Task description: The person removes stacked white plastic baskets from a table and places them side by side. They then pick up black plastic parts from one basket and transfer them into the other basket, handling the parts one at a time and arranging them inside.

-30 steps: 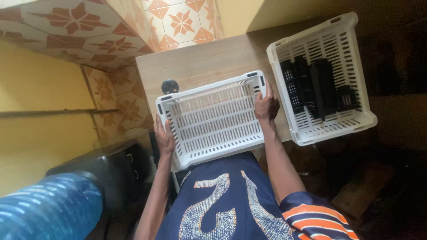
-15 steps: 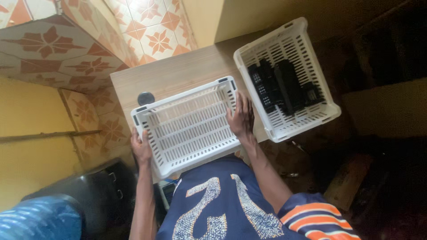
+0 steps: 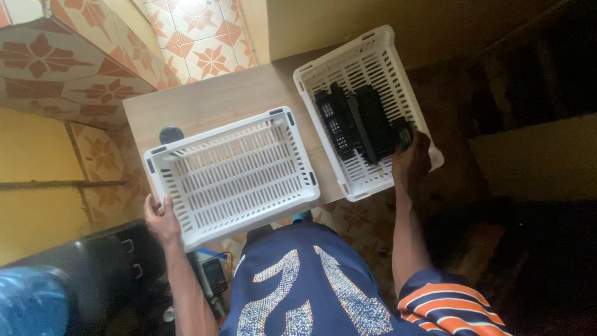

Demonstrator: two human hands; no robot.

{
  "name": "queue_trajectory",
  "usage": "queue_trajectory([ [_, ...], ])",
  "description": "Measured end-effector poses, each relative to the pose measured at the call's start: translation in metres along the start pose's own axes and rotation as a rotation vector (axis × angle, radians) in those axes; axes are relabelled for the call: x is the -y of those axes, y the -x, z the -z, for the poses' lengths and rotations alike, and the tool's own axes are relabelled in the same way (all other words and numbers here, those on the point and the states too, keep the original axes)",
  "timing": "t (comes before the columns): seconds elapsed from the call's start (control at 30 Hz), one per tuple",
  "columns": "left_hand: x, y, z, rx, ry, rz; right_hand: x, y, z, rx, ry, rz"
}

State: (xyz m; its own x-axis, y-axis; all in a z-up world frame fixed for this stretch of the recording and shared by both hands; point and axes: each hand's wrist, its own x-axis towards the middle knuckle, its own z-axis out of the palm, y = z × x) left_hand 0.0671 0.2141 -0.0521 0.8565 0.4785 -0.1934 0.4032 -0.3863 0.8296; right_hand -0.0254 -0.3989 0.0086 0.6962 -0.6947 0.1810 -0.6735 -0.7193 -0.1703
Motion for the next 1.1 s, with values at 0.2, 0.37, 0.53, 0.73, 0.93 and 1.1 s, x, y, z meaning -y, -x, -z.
queue_trajectory([
  [0.2,0.005,0.059,-0.013,-0.316,-0.114,-0.211,-0.007,-0.006,0.0,0.175,-0.023,-0.043],
  [0.37,-0.003,0.113,-0.023,-0.469,-0.17,-0.369,-0.022,-0.011,-0.002,0.181,-0.035,-0.112],
  [0.53,-0.028,0.134,-0.039,-0.447,-0.233,-0.391,-0.028,-0.011,-0.006,-0.133,-0.407,-0.045],
  [0.73,-0.063,0.149,-0.06,-0.159,-0.108,-0.335,0.034,0.027,-0.009,0.466,-0.866,-0.333],
  [0.93,-0.089,0.163,-0.069,0.541,0.234,-0.166,0.135,0.108,-0.007,1.065,-1.181,0.152],
  [1.1,-0.083,0.176,-0.054,0.765,0.474,-0.031,0.192,0.161,-0.008,1.372,-1.151,0.269],
])
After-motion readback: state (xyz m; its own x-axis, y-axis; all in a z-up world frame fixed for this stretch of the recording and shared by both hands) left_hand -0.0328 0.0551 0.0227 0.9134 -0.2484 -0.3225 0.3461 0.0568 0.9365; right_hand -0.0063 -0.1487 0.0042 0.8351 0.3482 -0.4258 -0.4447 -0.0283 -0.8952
